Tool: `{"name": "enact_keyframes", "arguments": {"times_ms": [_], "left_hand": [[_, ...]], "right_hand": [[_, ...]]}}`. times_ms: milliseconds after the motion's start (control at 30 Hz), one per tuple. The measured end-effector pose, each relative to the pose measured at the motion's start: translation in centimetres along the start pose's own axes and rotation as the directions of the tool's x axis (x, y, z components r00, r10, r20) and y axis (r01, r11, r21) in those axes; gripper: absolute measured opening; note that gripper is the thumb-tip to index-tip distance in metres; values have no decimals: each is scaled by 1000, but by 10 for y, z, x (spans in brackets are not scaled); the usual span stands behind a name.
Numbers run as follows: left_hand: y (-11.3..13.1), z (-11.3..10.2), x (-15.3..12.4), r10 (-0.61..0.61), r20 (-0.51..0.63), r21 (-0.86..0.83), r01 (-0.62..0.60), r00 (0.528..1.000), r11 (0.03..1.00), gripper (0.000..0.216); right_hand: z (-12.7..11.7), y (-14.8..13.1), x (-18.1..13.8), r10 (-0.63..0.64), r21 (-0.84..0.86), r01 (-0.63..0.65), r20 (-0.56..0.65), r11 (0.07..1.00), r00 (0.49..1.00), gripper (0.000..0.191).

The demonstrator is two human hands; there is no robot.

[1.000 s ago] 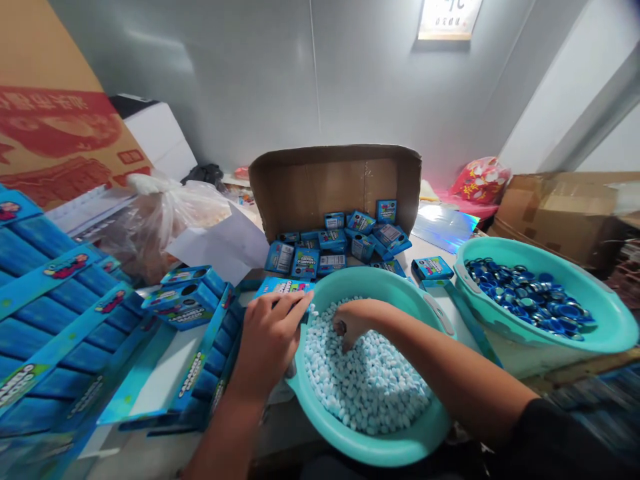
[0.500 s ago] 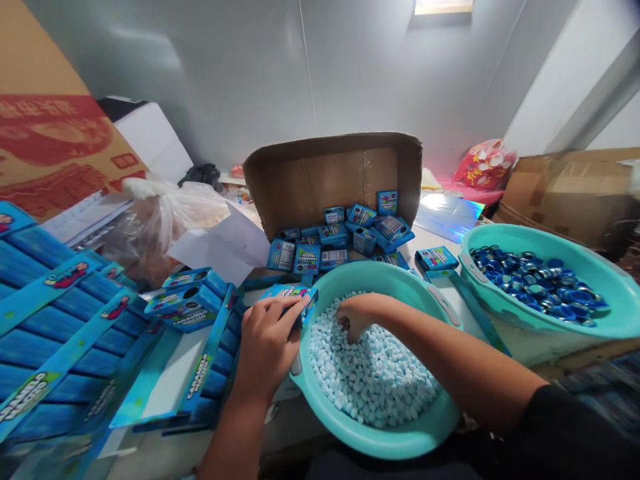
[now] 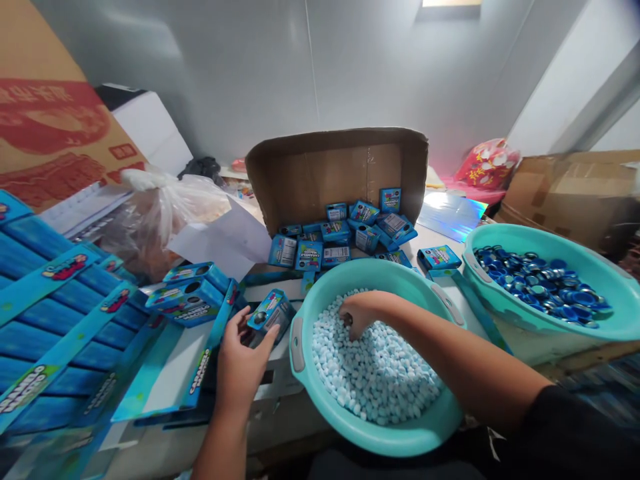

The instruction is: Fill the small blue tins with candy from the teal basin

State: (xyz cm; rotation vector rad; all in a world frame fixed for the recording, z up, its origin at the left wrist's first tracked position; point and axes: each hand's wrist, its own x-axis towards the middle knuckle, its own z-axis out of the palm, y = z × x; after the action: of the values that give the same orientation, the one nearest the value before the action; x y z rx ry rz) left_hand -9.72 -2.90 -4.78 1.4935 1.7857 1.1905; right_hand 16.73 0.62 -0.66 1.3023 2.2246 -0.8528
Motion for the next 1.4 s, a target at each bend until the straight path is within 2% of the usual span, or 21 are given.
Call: {"name": "enact_keyframes", "arguments": {"times_ms": [133, 300, 633, 900, 1133, 1400], "left_hand": [[-9, -4, 8, -87, 108, 0, 88, 990, 996, 96], [-23, -7, 11, -133, 190, 72, 121, 973, 990, 99], [-18, -11, 10, -79, 244, 70, 63, 967, 996, 76], [-23, -8, 13, -96, 255, 111, 69, 962, 991, 89], [-17, -11, 11, -118, 253, 84, 100, 960, 991, 88], [-3, -6, 8, -77, 286, 64, 62, 955, 996, 60]], "right_hand": [[-1, -1, 1, 13, -5, -13, 22, 1000, 1000, 51], [-3, -2, -1, 27, -12, -26, 33, 1000, 999, 52], [-2, -2, 0, 25, -10, -25, 18, 1000, 1000, 52], [0, 1, 3, 16, 0, -16, 26, 1000, 1000, 50], [1, 1, 1, 20, -4, -20, 19, 1000, 1000, 52], [2, 1, 3, 11, -11, -10, 19, 1000, 1000, 49]]}}
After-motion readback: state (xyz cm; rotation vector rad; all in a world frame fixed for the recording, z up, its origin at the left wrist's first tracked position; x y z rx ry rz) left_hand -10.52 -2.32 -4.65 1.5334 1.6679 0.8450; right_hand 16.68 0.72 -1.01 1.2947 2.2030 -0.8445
